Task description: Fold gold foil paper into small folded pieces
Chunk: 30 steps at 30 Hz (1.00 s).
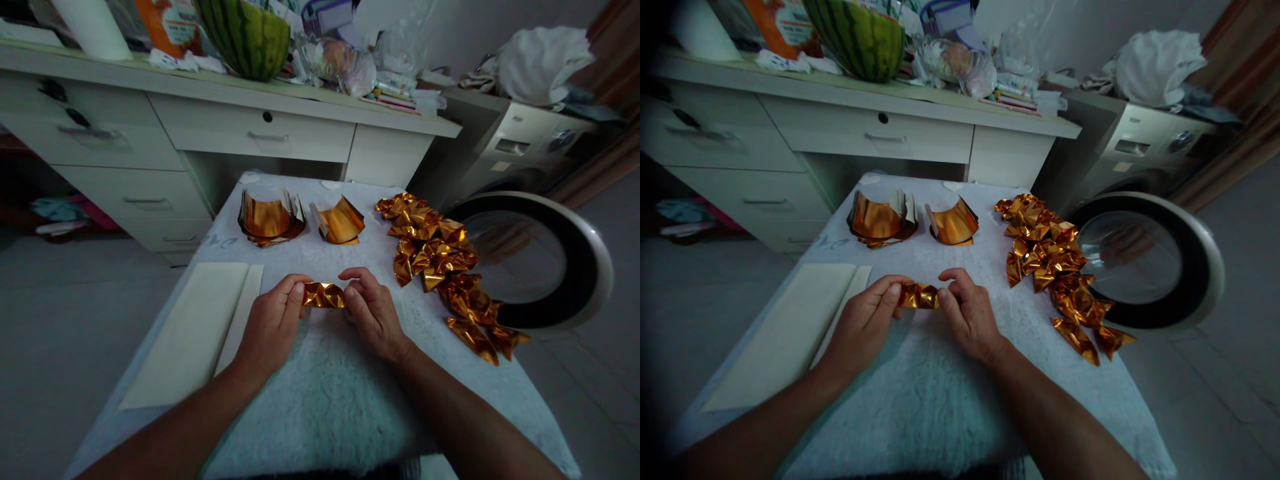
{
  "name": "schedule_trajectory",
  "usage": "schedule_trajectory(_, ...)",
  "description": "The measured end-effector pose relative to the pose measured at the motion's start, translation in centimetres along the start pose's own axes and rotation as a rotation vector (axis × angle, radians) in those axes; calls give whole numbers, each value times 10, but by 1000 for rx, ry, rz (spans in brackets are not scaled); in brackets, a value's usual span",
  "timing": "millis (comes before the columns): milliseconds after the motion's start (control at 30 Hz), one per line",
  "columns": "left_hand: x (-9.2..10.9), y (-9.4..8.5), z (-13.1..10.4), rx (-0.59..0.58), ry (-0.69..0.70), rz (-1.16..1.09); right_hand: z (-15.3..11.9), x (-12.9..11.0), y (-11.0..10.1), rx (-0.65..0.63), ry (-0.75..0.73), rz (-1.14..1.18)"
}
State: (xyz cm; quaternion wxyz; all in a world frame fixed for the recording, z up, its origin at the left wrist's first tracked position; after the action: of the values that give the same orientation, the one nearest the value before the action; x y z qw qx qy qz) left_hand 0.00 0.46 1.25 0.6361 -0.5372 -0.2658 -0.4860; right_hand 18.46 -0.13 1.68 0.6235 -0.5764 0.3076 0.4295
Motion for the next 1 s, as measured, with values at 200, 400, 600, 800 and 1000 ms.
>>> schedule_trajectory(200, -4, 2, 1, 2, -52, -44, 0, 1, 1, 19, -26, 53)
schedule_trajectory(400, -1, 4, -2, -118, 9, -47, 4, 3, 1, 128, 45, 8)
schedule_trajectory(600, -4, 6, -4, -151, 27, -89, 9, 5, -2, 140, 60, -23)
schedule_trajectory(800, -3, 7, -3, -130, -27, -80, 8, 7, 3, 92, 14, -136)
schedule_trajectory(1000, -1, 4, 1, -63, -65, -73, 4, 9, 12, 68, -19, -231)
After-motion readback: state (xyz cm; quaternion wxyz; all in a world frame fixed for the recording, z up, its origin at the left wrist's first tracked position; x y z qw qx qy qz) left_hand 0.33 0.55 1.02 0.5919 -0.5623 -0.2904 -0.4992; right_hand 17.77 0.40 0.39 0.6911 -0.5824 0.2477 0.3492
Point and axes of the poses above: each hand's wrist, its own z-axis towards the middle knuckle, its own y-axis out of the palm, x = y × z, the point moved 1 cm from there along z, towards the middle knuckle, and after that the axes turned 10 degrees about y, right-handed, at the moved point
